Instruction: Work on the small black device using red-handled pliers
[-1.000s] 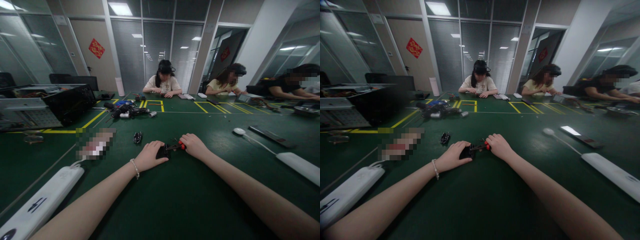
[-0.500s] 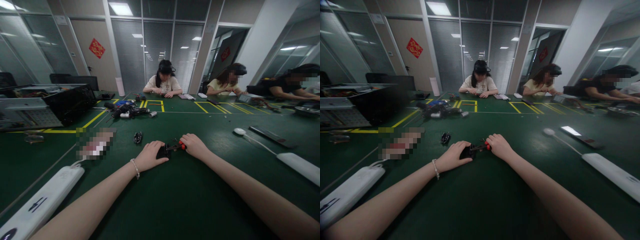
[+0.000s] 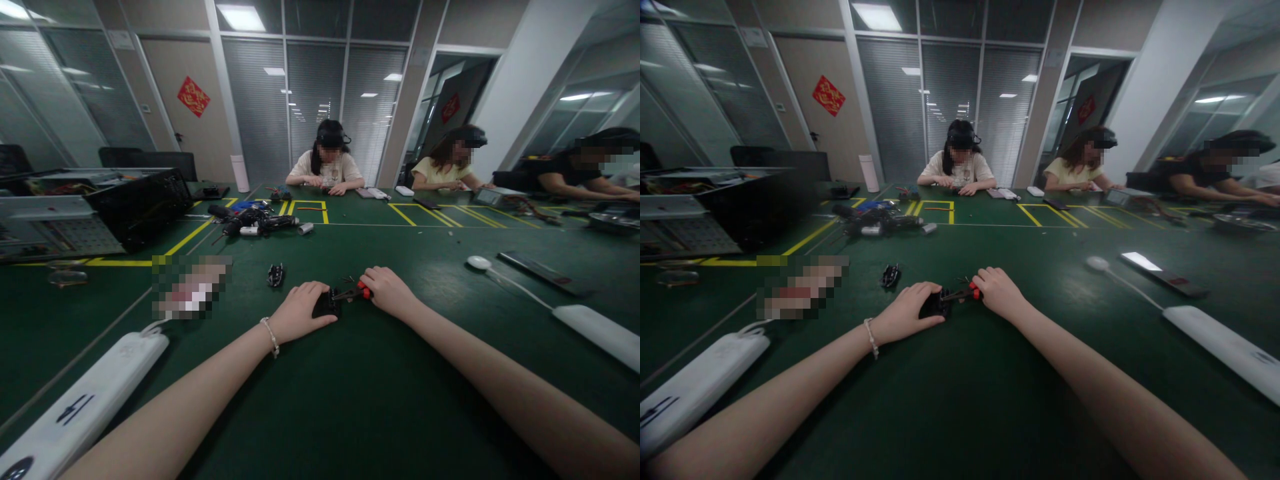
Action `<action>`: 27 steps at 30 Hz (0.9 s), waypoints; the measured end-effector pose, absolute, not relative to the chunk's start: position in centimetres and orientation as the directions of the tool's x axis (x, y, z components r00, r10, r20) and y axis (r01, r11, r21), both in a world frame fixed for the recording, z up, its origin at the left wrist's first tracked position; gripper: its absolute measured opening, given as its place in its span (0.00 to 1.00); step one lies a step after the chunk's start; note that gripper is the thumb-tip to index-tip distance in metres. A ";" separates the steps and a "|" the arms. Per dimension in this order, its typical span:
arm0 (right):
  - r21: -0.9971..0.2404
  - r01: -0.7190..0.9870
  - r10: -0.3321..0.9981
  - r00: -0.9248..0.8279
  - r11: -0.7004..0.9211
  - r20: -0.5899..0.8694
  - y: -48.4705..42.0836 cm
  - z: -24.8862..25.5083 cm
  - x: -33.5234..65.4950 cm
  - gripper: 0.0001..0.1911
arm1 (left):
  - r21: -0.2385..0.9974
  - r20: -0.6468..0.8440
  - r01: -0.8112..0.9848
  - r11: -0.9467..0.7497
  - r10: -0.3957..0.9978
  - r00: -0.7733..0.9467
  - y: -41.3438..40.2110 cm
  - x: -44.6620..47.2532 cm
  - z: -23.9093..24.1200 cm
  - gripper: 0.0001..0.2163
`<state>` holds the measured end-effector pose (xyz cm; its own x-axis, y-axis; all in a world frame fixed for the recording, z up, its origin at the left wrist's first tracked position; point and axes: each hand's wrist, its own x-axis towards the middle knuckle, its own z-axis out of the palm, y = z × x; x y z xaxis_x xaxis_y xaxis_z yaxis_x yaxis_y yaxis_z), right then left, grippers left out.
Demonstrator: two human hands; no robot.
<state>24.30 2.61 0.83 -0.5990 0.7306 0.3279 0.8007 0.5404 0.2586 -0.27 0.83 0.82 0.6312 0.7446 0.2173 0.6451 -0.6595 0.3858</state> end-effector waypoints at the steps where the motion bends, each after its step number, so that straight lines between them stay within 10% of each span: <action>1: 0.258 0.801 0.731 -0.599 0.540 0.328 2.6 0.8 24.3 0.10 | 0.385 0.218 0.646 -0.659 0.745 0.630 0.8 -0.3 0.8 0.25; 27: 0.281 0.802 0.733 -0.597 0.528 0.327 2.3 1.1 24.1 0.10 | 0.379 0.228 0.643 -0.666 0.740 0.632 0.8 -0.2 0.9 0.25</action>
<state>24.05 2.32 1.13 -0.5969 0.7328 0.3267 0.8016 0.5276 0.2813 -0.23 0.77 0.89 0.6324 0.7403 0.2281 0.6429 -0.6658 0.3787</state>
